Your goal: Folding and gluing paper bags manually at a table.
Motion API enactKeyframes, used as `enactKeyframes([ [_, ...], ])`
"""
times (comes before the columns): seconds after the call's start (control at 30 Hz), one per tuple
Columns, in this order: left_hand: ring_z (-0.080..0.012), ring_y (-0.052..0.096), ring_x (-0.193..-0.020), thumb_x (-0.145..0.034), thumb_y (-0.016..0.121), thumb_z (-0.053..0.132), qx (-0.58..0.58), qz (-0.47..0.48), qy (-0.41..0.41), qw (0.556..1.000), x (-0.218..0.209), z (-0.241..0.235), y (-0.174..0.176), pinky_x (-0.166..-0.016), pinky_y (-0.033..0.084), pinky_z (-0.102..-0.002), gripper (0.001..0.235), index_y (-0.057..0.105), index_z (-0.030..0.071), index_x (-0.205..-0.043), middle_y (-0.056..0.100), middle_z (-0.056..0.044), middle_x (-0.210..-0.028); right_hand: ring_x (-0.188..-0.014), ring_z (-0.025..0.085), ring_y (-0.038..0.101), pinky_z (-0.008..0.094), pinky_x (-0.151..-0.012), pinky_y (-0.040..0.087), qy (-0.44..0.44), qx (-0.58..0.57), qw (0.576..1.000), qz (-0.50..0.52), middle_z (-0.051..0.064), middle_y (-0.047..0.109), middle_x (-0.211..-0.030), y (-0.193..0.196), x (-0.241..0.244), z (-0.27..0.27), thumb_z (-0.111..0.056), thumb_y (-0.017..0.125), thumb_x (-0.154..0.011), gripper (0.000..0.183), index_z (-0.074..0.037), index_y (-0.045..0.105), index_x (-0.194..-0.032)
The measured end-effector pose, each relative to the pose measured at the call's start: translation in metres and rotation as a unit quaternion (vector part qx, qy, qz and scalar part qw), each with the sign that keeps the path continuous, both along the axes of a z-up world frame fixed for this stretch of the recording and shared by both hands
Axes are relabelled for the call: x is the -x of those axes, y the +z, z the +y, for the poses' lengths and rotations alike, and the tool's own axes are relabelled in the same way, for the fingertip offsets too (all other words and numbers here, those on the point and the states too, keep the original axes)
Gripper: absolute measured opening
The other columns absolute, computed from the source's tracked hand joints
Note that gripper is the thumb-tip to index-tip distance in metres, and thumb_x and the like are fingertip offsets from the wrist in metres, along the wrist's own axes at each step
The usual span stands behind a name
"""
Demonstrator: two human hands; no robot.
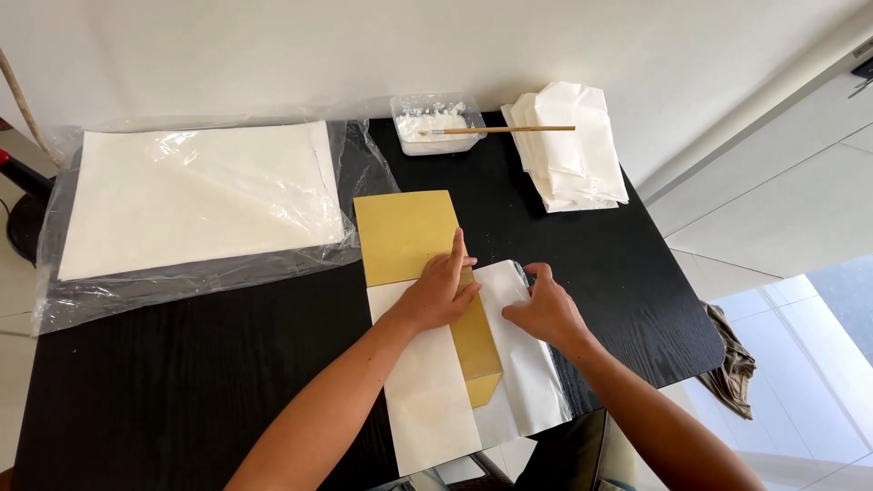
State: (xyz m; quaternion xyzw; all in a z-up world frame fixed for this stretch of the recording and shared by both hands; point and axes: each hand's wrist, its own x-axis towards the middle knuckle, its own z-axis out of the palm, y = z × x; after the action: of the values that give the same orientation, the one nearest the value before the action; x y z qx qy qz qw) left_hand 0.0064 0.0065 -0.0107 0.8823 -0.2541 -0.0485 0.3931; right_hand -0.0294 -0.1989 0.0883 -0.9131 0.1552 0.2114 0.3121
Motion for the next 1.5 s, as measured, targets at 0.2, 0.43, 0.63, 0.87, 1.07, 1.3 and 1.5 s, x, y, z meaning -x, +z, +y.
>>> enactKeyframes([
  [0.2, -0.0283, 0.054, -0.136, -0.102, 0.051, 0.041, 0.009, -0.004, 0.0, 1.0, 0.001, 0.001, -0.001, -0.122, 0.033, -0.05, 0.084, 0.006, 0.005, -0.162, 0.063, -0.013, -0.136, -0.105, 0.034, 0.074, 0.045, -0.093, 0.061, -0.013, -0.032, 0.999, 0.018, 0.024, 0.072, -0.121, -0.029, -0.019, -0.023, -0.025, 0.091, -0.082, 0.087, -0.01, 0.039, -0.15],
  [0.43, -0.0312, 0.053, -0.137, -0.102, 0.047, 0.042, 0.041, 0.01, 0.014, 0.999, 0.001, 0.001, -0.001, -0.118, 0.04, -0.051, 0.084, 0.001, 0.006, -0.162, 0.06, -0.014, -0.14, -0.103, 0.034, 0.072, 0.053, -0.081, 0.061, -0.134, -0.371, 0.91, 0.13, 0.021, 0.069, -0.125, -0.025, -0.016, -0.044, -0.076, 0.044, -0.093, 0.089, -0.003, 0.048, -0.143],
  [0.63, -0.0333, 0.051, -0.139, -0.104, 0.043, 0.035, 0.1, 0.028, 0.014, 0.995, 0.002, 0.005, 0.006, -0.115, 0.042, -0.053, 0.077, 0.001, 0.008, -0.162, 0.057, -0.015, -0.145, -0.113, 0.036, 0.069, 0.052, -0.088, 0.057, -0.1, -0.555, 0.815, 0.135, 0.025, 0.066, -0.131, -0.055, 0.035, -0.084, -0.092, 0.021, -0.085, 0.111, -0.003, 0.046, -0.148],
  [0.87, -0.033, 0.049, -0.142, -0.107, 0.042, 0.025, 0.151, -0.059, 0.016, 0.987, 0.045, 0.044, 0.099, -0.12, 0.033, -0.048, 0.057, 0.028, 0.011, -0.16, 0.053, -0.014, -0.15, -0.112, 0.045, 0.068, 0.054, -0.093, 0.055, -0.134, -0.674, 0.726, 0.023, 0.028, 0.065, -0.131, -0.107, 0.074, -0.077, -0.077, 0.024, -0.099, 0.092, -0.001, 0.049, -0.143],
  [1.07, -0.0416, 0.036, -0.148, -0.102, 0.051, 0.036, -0.212, -0.056, 0.032, 0.975, 0.107, 0.103, 0.065, -0.122, 0.025, -0.052, 0.056, 0.045, 0.006, -0.149, 0.042, -0.025, -0.154, -0.113, 0.042, 0.065, 0.05, -0.099, 0.052, -0.198, -0.687, 0.697, -0.052, 0.026, 0.063, -0.131, -0.093, 0.084, -0.052, -0.074, 0.025, -0.099, 0.091, -0.002, 0.048, -0.149],
  [1.3, -0.0324, 0.011, -0.158, -0.089, 0.052, 0.076, -0.297, 0.056, 0.008, 0.953, 0.122, 0.116, 0.052, -0.129, 0.008, -0.045, 0.104, 0.025, 0.005, -0.161, 0.013, -0.019, -0.171, -0.117, 0.041, 0.065, 0.049, -0.103, 0.051, -0.253, -0.744, 0.616, -0.045, 0.022, 0.063, -0.135, -0.085, 0.083, -0.035, -0.083, 0.023, -0.092, 0.103, -0.004, 0.049, -0.152],
  [1.5, -0.031, 0.009, -0.157, -0.087, 0.062, 0.07, -0.253, -0.071, 0.012, 0.965, 0.111, 0.118, 0.013, -0.122, 0.011, -0.042, 0.107, 0.027, -0.004, -0.156, 0.015, -0.021, -0.169, -0.136, 0.029, 0.052, 0.04, -0.114, 0.038, -0.328, -0.673, 0.662, -0.044, 0.012, 0.055, -0.152, -0.04, 0.089, 0.002, -0.082, 0.011, -0.093, 0.1, -0.011, 0.05, -0.151],
])
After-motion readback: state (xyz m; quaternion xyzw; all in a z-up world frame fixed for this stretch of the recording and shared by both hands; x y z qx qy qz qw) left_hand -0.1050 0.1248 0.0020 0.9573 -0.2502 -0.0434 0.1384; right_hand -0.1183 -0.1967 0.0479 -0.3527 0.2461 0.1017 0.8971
